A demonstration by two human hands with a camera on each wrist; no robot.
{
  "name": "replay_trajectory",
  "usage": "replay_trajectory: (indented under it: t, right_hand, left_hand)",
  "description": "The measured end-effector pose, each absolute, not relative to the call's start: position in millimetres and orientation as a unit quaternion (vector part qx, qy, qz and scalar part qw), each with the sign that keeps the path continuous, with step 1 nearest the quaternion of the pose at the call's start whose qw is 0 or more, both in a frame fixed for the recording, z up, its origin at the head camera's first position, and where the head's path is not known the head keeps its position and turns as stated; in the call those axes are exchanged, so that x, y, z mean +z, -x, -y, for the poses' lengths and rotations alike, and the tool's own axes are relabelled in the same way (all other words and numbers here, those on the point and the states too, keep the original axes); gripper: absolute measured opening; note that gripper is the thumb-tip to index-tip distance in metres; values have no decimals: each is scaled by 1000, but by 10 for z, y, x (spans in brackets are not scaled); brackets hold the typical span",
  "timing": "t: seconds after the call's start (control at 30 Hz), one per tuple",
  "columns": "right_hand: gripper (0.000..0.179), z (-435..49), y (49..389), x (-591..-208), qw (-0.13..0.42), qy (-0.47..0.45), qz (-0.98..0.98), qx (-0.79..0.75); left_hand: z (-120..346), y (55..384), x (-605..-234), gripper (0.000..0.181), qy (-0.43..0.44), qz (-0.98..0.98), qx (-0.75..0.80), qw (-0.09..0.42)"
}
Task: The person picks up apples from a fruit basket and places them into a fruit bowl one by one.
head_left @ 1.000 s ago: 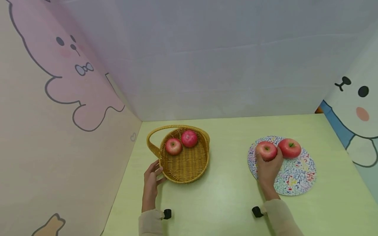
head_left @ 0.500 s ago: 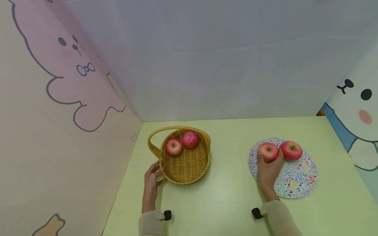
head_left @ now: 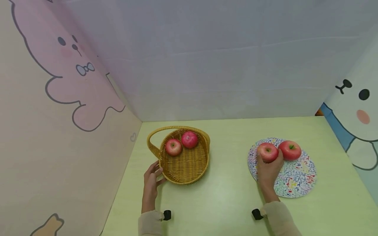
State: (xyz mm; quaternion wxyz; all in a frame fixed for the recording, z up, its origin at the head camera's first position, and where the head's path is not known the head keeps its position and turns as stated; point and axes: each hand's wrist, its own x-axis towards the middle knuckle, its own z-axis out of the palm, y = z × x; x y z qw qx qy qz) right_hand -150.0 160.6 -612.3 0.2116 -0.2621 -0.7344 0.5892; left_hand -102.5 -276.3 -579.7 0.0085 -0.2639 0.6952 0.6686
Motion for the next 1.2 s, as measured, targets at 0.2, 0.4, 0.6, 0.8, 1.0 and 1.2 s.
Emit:
replay_trajectory:
  t: [0.2,0.4,0.6,0.8,1.0,1.2]
  right_hand:
    - [89,-1594,1458,-6089,193,274,736,589]
    - [92,-1598,1386,-6027,200,278,723,600]
    - [87,-1611,1307,-6008,231,261,724,595]
    - [86,-1645,1243,-6010,283,233,726,581]
    - [82,-1632,1208,-5900,356,175,711,581]
    - [77,-1603,1200,-5751,383,69,665,638]
  left_hand:
    - [2778,1035,-5791,47,265,-690,673,8]
    - [2781,1041,-5793,48,266,-688,675,14]
    - [2773,1034,-5788,48,267,-687,675,17]
    - [2773,1042,-5787,48,270,-685,677,16]
    - [2776,1044,-5799,47,269,-682,681,12]
    - [2771,1037,-5802,47,265,-682,682,9]
